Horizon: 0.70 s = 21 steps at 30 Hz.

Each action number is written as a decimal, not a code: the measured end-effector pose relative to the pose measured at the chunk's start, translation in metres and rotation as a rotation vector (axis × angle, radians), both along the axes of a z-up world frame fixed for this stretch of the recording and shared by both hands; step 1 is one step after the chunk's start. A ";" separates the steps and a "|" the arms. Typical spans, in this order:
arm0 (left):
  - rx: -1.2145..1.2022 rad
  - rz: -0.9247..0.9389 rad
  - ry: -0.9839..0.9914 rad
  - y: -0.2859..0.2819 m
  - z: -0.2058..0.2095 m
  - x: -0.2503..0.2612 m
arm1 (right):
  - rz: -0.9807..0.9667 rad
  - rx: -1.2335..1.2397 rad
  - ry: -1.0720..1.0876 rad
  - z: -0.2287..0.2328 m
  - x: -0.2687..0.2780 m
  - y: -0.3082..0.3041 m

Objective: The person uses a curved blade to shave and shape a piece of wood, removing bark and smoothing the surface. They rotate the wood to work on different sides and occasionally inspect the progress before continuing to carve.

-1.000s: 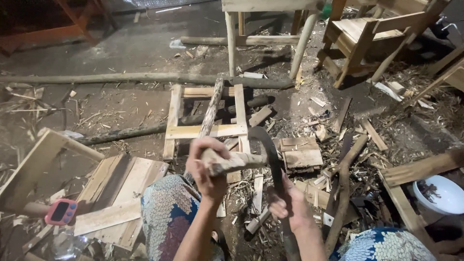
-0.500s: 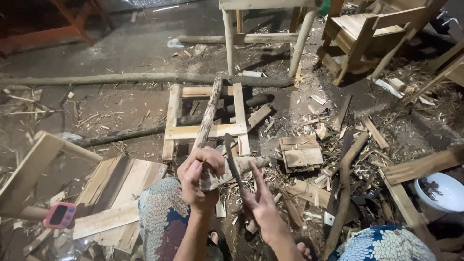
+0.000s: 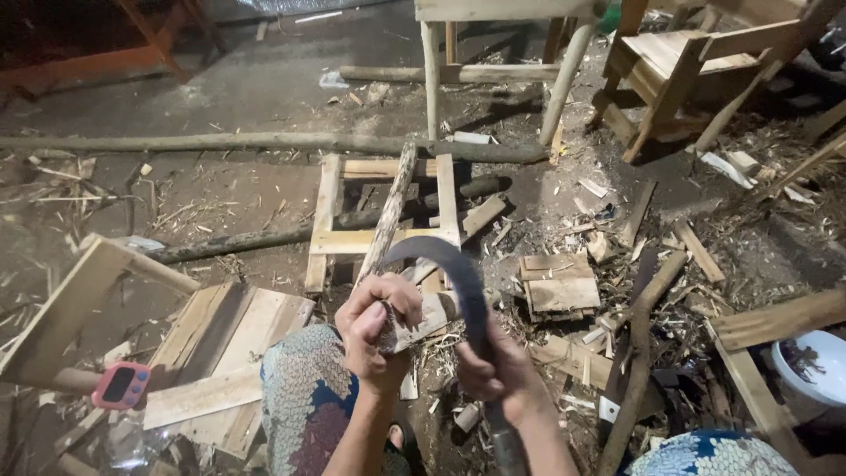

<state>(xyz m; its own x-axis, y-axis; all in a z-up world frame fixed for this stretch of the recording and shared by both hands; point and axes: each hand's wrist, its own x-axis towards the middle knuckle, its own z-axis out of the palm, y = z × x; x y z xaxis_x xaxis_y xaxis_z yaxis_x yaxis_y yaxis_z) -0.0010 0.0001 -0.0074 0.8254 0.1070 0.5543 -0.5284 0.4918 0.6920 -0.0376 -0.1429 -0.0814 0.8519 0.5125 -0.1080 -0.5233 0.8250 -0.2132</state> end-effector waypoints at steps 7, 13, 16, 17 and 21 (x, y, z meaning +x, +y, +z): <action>0.012 0.061 0.017 0.002 0.006 -0.005 | -0.124 -0.162 0.111 0.024 -0.003 0.004; 0.009 0.060 0.015 0.004 0.003 -0.007 | -0.076 -0.373 0.032 0.009 -0.004 0.016; -0.036 0.041 0.014 0.008 -0.011 -0.003 | -0.123 -0.308 0.170 0.031 -0.006 0.010; -0.029 0.039 -0.025 0.009 -0.018 -0.002 | -0.145 -0.402 0.134 0.030 -0.006 0.012; -0.002 0.091 -0.003 0.003 0.005 -0.010 | -0.046 -0.434 0.065 0.008 -0.004 0.010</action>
